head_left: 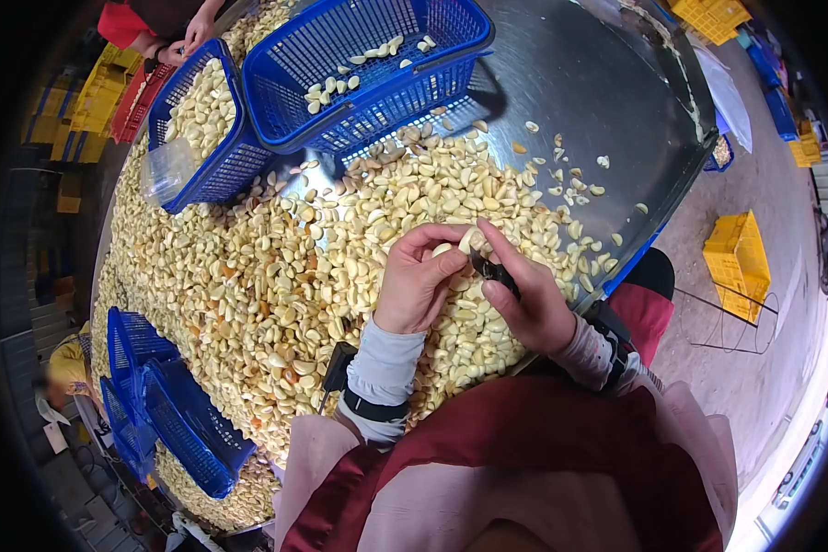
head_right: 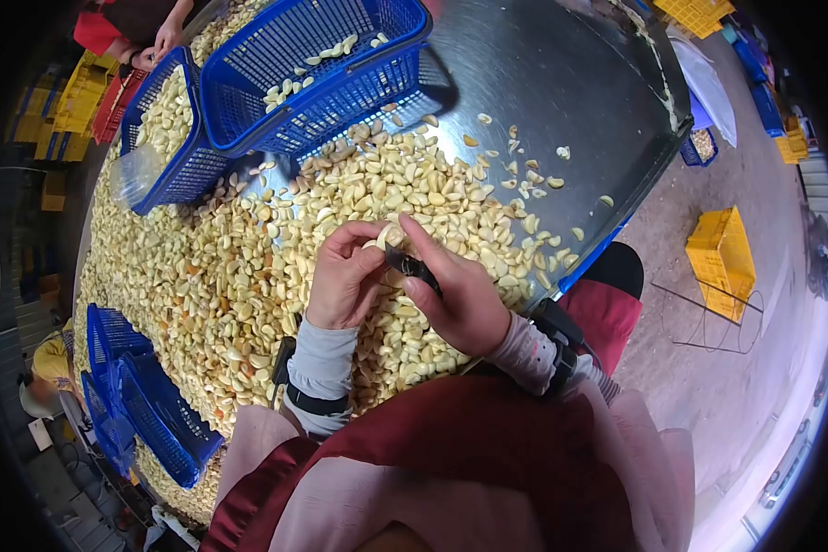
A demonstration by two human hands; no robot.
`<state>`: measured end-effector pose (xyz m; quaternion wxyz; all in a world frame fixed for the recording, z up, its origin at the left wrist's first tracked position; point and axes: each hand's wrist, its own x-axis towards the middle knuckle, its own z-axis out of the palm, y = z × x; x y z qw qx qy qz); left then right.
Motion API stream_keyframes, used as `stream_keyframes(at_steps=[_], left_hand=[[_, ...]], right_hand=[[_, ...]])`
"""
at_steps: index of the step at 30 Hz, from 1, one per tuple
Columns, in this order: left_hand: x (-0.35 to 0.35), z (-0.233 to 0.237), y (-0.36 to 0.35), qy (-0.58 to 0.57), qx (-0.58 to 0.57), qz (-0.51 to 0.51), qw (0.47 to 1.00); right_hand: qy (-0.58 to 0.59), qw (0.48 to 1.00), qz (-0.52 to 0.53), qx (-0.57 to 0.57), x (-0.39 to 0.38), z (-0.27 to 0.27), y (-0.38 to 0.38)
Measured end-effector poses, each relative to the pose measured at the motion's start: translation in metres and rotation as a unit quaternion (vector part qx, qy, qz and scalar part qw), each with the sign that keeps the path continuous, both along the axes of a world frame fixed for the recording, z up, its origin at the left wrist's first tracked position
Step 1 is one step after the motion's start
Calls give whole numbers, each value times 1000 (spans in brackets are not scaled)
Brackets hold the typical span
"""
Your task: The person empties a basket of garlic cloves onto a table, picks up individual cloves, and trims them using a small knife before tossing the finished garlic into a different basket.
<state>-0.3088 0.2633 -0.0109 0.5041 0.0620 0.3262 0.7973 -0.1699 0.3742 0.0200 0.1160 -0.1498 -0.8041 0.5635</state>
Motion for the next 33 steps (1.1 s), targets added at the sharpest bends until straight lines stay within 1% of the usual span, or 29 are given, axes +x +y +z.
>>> stream_keyframes(at_steps=[2, 4, 5, 7, 8, 9, 10, 11, 12, 14, 15, 16, 17, 18, 19, 20, 21, 22, 23, 24, 25, 26, 27, 28, 29, 30, 31, 32, 33], left_hand=[[1, -4, 0, -8, 20, 4, 1000], [2, -8, 0, -16, 41, 9, 999], [2, -9, 0, -1, 39, 5, 999], [4, -9, 0, 14, 37, 1, 999], [6, -4, 0, 33, 35, 3, 999], [7, 0, 0, 53, 31, 3, 998], [8, 1, 1, 52, 31, 3, 998], [9, 2, 0, 19, 21, -2, 1000], [8, 2, 0, -15, 12, -6, 1000], [6, -7, -2, -12, 5, 0, 1000], [6, -10, -2, -11, -2, 5, 1000], [5, -12, -4, -11, -2, 5, 1000], [5, -9, -4, 17, -3, -1, 1000], [5, -6, -4, 46, -3, -7, 999], [6, -3, -2, 45, -3, -8, 999], [6, 0, 1, 20, 0, -12, 1000], [6, 1, 2, -4, 3, -15, 1000], [3, -1, 2, -3, 2, -15, 1000], [-1, -3, 3, -47, 13, -48, 998], [-7, -4, 6, -90, 26, -81, 992], [-16, -4, 12, -25, 12, -60, 998], [-36, 3, 19, 37, 32, -30, 998], [-65, 13, 24, 148, 43, 27, 988], [-88, 44, 37, 266, -49, 136, 953], [-122, 47, 49, 389, -108, 208, 891], [-155, 50, 59, 501, -164, 275, 804], [-187, 38, 66, 562, -232, 225, 761], [-207, 28, 72, 617, -295, 174, 708], [-192, 39, 73, 755, -322, 235, 521]], right_hand=[[19, 1000, 2, 18, 1, 1, -1], [-59, 997, 22, -37, 2, 10, 1], [-59, 997, 23, -36, 1, 5, 1], [108, 991, 7, 73, -3, -10, 0], [108, 991, 7, 73, -3, -10, 1], [31, 995, 5, -99, -2, -9, 4], [-47, 962, 3, -267, -1, -7, 7], [-118, 918, 29, -377, -1, -5, 17], [-118, 918, 29, -377, 3, -7, 16], [-82, 938, 45, -335, 7, -13, 11], [-82, 937, 46, -335, 5, -14, 10], [-9, 979, 38, -202, 1, -14, 6], [64, 995, 28, -64, -1, -15, 5], [64, 995, 27, -64, -1, -13, 5], [17, 990, 31, -137, -2, -11, 7], [-30, 977, 36, -209, -2, -9, 9], [-30, 977, 37, -209, -2, -12, 10], [8, 894, 49, -445, -1, -18, 11], [44, 754, 57, -653, 0, -21, 11], [45, 754, 58, -652, 1, -22, 12], [50, 756, 16, -653, 1, -22, 14], [54, 756, -26, -652, 2, -22, 15], [52, 745, -67, -662, 1, -18, 17], [64, 760, -58, -644, 5, -32, 26], [64, 747, -92, -655, 6, -42, 35], [64, 734, -126, -665, 9, -50, 40], [65, 735, -123, -663, 11, -57, 44], [61, 714, -144, -683, 12, -63, 50], [58, 691, -164, -701, 12, -66, 57]])
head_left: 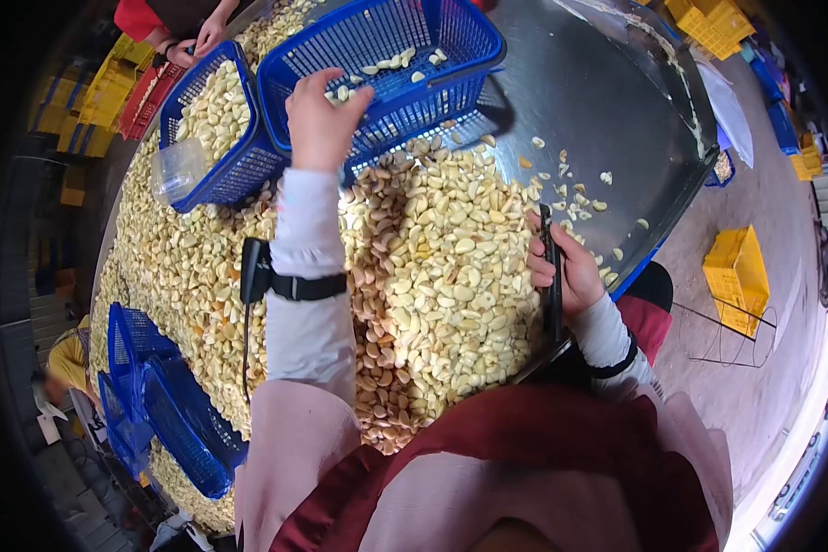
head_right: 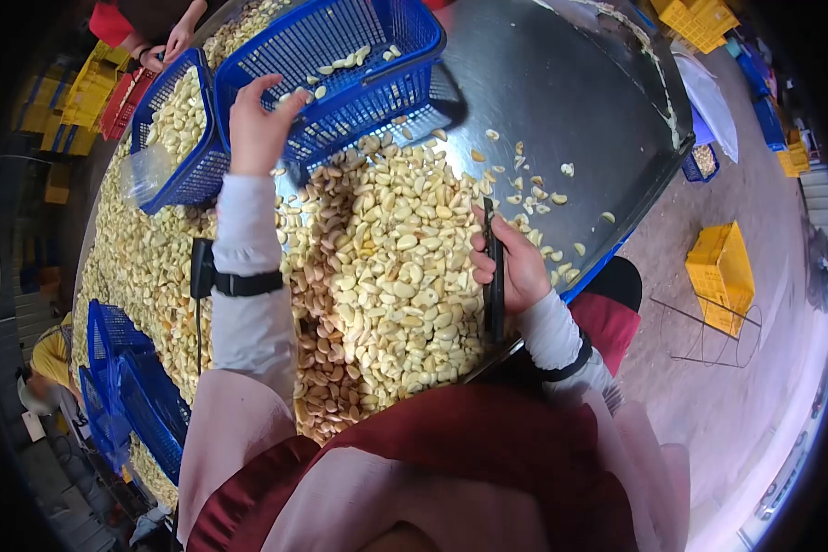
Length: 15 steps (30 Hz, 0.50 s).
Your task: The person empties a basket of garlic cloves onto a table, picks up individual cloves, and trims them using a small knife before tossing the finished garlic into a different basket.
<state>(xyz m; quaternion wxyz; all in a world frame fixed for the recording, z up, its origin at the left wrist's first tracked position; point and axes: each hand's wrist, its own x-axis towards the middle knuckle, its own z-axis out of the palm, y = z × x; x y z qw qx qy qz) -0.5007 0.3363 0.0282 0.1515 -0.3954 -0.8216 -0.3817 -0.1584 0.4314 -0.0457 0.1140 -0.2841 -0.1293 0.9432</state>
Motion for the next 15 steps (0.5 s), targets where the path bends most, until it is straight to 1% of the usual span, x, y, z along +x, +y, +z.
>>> stream_keyframes(at_steps=[1, 2, 3, 4, 5, 6, 7, 9, 10, 11, 12, 13, 15], left_hand=[[24, 4, -1, 109, -14, 14, 994], [48, 6, -2, 90, -33, -39, 995], [63, -14, -1, 18, -23, -174, 984], [94, -22, -5, -92, -103, -236, 962], [112, -45, -9, -148, -170, -320, 920], [129, -54, -14, -163, -267, -334, 889], [144, -60, -21, -130, -263, -297, 909], [156, -62, -29, -149, -256, -236, 926], [160, -63, -32, -150, -257, -236, 925], [163, -64, -35, -139, -239, -215, 937], [165, -65, -37, -127, -222, -193, 947], [166, -64, -39, -127, -223, -192, 947], [168, -63, -42, -98, -270, -176, 942]], right_hand=[[4, 1000, -3, 3, 0, -2, 5], [1, 1000, 5, 1, 3, -5, 7], [-5, 1000, 15, -4, 7, -7, 5], [-8, 1000, 19, 10, 7, -7, 3], [-10, 1000, 18, 9, 6, -3, -1], [-27, 999, 28, 32, 4, 2, -6], [-43, 997, 39, 55, 1, 7, -10], [-45, 995, 47, 73, -2, 13, -18], [-46, 990, 58, 124, -3, 17, -23], [-47, 981, 69, 174, -3, 21, -27], [-45, 978, 71, 192, -4, 24, -30], [-45, 978, 72, 191, -4, 25, -31], [-40, 973, 80, 215, -3, 26, -33]])
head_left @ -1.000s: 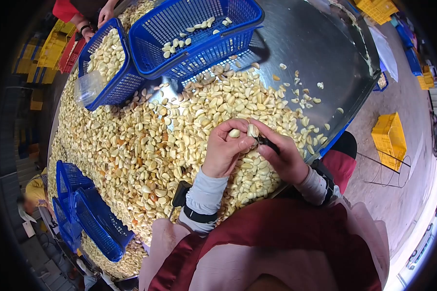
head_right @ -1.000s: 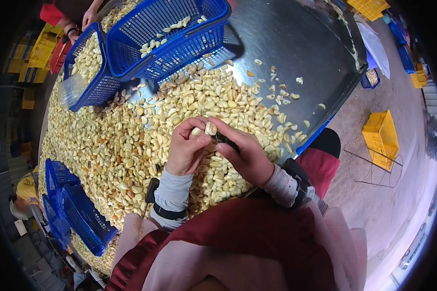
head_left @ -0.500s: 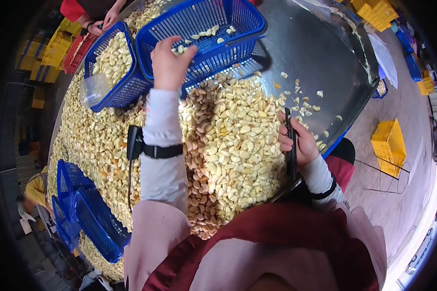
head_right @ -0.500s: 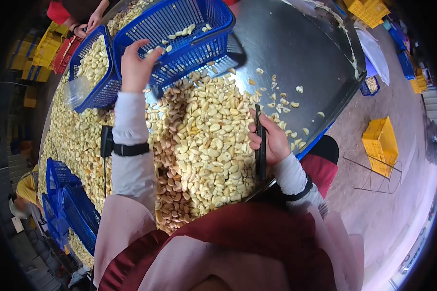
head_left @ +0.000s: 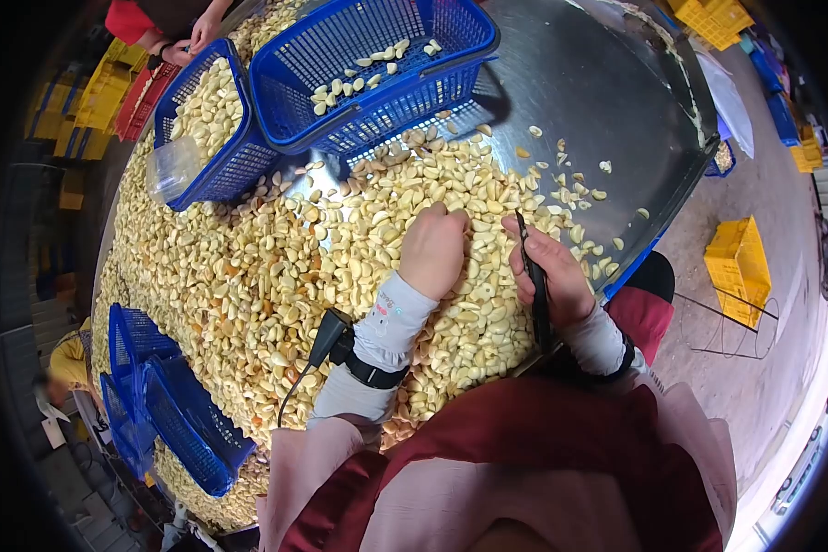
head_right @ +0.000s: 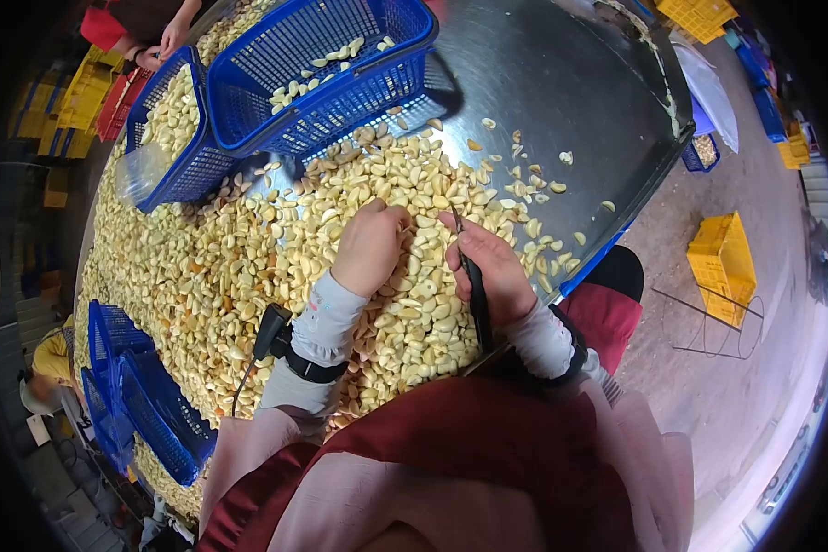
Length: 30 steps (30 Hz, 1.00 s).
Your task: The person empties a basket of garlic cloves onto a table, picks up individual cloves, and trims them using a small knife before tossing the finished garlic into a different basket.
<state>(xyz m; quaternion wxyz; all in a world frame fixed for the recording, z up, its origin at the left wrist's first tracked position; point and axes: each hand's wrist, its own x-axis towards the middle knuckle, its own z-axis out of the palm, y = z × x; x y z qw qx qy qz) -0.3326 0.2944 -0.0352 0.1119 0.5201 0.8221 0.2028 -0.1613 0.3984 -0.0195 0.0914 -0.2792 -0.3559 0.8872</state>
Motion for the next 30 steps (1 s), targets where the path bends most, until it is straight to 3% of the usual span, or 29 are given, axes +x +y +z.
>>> stream_keyframes(at_steps=[1, 2, 3, 4, 5, 6, 7, 8, 10, 11, 16, 18, 20, 22, 26, 29, 30], left_hand=[[0, 0, -2, 1, 0, 1, 1000], [-3, 2, -5, -175, 50, 43, 982], [-5, 3, -8, -345, 98, 81, 930], [-8, 6, -12, -344, 96, 80, 931], [-8, 12, -17, -541, 151, 123, 818], [-6, 15, -23, -708, 199, 162, 658], [-3, 14, -27, -745, 233, 165, 602], [1, 14, -30, -745, 233, 166, 602], [10, 15, -33, -777, 259, 164, 550], [15, 18, -35, -773, 254, 165, 557], [34, 32, -38, -770, 262, 190, 549], [39, 30, -41, -724, 303, 191, 590], [43, 26, -48, -722, 318, 201, 580], [40, 18, -51, -667, 348, 138, 644], [39, 33, -52, -708, 329, 151, 607], [37, 33, -58, -686, 322, 134, 638], [33, 34, -56, -666, 303, 117, 672]], right_hand=[[1, 1000, 1, 0, 1, 1, -1], [-8, 1000, 11, 27, 3, 1, -3], [-17, 998, 19, 54, 4, 2, -4], [-15, 998, 16, 53, 3, 3, -6], [-23, 993, 43, 108, 4, 5, -10], [-32, 984, 72, 162, 5, 8, -13], [-58, 977, 104, 174, 5, 15, -13], [-58, 977, 105, 174, 4, 18, -16], [-41, 909, 107, 401, 1, 23, -25], [-2, 879, 95, 467, -1, 24, -26], [14, 855, 84, 512, -4, 20, -26], [8, 849, 92, 520, -3, 20, -27], [-3, 815, 88, 573, 0, 27, -32], [4, 817, 104, 567, 1, 29, -32], [33, 837, 140, 528, 3, 30, -29], [47, 827, 155, 539, 3, 33, -27], [48, 825, 152, 543, 1, 30, -23]])
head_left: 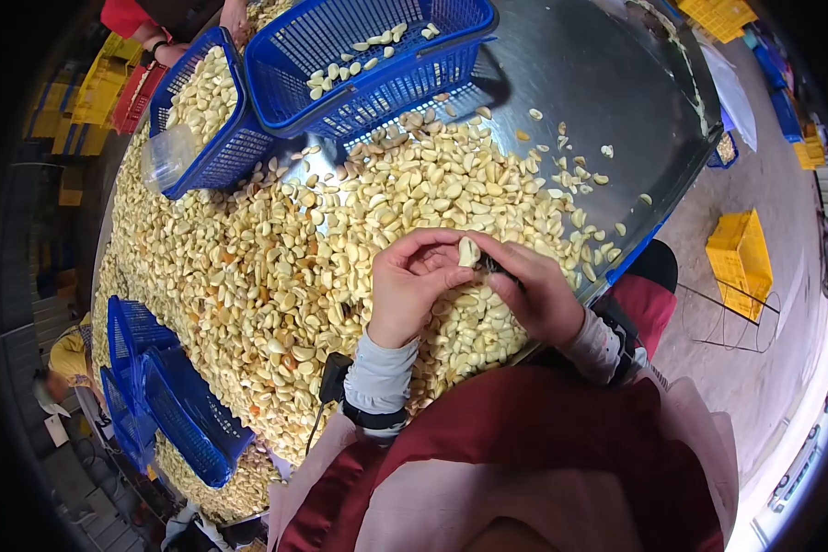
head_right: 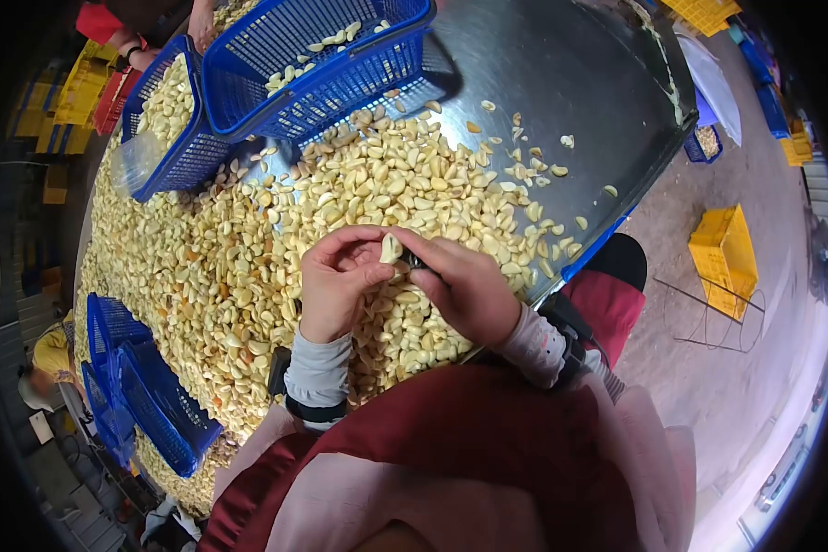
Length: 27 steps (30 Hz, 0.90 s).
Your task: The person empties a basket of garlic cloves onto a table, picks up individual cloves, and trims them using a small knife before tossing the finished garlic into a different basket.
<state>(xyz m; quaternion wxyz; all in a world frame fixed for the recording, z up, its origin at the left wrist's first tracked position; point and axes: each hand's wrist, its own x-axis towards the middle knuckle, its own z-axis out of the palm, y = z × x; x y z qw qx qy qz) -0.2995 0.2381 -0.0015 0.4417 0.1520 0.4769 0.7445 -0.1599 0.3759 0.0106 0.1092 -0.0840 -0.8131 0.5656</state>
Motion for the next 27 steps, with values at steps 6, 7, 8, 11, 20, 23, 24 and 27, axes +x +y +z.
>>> stream_keyframes(at_steps=[6, 7, 8, 11, 20, 23, 24, 27], left_hand=[[-2, -7, 2, 342, -93, -27, 935], [9, -14, 0, 460, -150, -61, 873], [23, -8, 5, 567, -206, -96, 792], [33, -10, 10, 664, -237, -102, 702], [52, -15, 32, 745, -277, -116, 596], [56, -15, 35, 747, -283, -147, 584], [51, -10, 33, 749, -281, -146, 583], [30, 3, 24, 653, -280, -119, 693]], right_hand=[[-81, 886, -108, -444, 14, -8, 17], [-99, 900, -103, -412, 18, -14, 20], [-101, 899, -103, -413, 19, -16, 19], [-127, 890, -103, -425, 19, -18, 19], [-98, 894, -148, -412, 20, -13, 13], [-91, 895, -150, -409, 20, -10, 14], [-84, 898, -147, -407, 23, -10, 15], [-82, 907, -142, -388, 25, -9, 17]])
